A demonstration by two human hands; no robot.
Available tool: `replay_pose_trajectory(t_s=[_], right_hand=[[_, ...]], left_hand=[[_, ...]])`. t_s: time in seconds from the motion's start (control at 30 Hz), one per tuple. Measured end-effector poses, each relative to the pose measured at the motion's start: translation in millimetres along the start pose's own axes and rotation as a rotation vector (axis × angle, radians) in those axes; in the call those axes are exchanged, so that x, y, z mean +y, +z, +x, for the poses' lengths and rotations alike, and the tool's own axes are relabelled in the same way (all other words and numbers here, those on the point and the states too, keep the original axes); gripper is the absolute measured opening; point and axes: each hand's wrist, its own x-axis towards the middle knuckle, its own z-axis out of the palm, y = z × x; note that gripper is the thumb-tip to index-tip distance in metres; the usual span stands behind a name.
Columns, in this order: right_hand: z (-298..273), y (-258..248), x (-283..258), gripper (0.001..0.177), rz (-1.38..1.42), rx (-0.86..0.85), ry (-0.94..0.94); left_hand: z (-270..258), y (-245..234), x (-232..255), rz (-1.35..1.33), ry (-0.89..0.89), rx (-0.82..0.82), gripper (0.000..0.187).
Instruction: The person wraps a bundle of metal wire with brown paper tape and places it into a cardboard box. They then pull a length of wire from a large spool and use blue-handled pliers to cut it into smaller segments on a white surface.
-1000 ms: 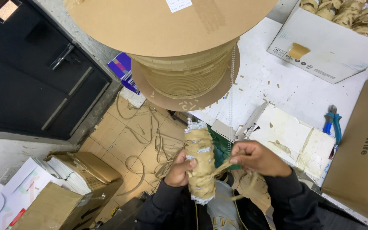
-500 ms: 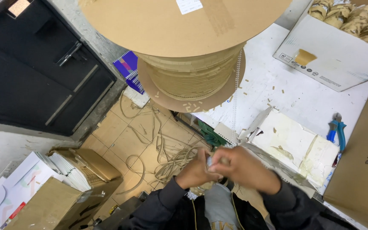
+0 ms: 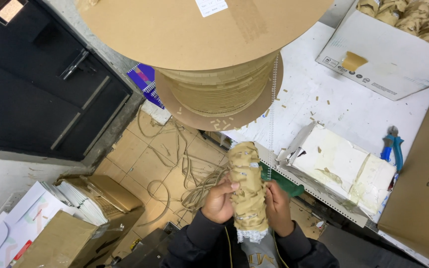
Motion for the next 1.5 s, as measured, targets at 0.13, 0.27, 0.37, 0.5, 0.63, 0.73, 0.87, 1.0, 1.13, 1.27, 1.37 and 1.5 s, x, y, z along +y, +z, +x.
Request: replay_pose_trajectory(t_s=[0.13,0.27,0.37,0.5,0.63,0.73,0.87,1.0,1.13,1.27,1.37,1.5], right_hand=[[-8.9,9.8,37.3,0.034,0.050,0.090,0.173],[-6.8,8.0,30.3,0.029,0.330,0.092,0.240],[6.3,7.8,19.8,0.030,0.544,0.085,0.278],[21.8,8.3,1.5,0.034,0.762,0.091,0.322],[31.6,11.0,-24.4,0.046,0.946,0.119,0.408],[32.5,18.6,-35.6,0.051,0.936,0.141,0.529],[16.0,23.7,6.7,0.039,0.972,0.212,0.618],[16.7,7.5,-14.9,0.038,1.291,0.152,0.354],[47.3,-7.2,-85.3,0.056,1.540,0.005,0.219],[60.6,-6.7,-97.3,0.079,1.423,0.224,0.258],[70.1,-28.5,-96.5,0.074,1.334,0.408,0.336],[113.4,-119.6,-85.4,0.075,1.041,0.518,0.571]], left_hand=[[16.4,12.8,-11.4,-0.215,0.131,0.258,0.056],[31.4,39.8,-15.8,-0.284,0.175,0.385,0.066],[53.3,-29.9,-47.8,-0.219,0.249,0.436,0.018],[41.3,-3.2,-41.8,0.051,0.298,0.361,0.028],[38.4,15.5,-23.6,0.269,0.235,0.250,0.027],[37.0,22.5,-19.7,0.342,0.172,0.277,0.043],[40.8,-23.2,-36.1,0.621,0.316,0.101,0.031],[53.1,-12.2,-30.8,0.650,0.418,0.063,0.020],[63.6,7.4,-24.6,0.697,0.684,0.000,0.025],[70.6,29.0,-14.8,0.956,0.902,-0.148,0.027],[76.3,51.1,18.3,1.278,0.812,-0.346,0.041],[91.9,49.6,15.9,1.454,0.679,-0.410,0.072]])
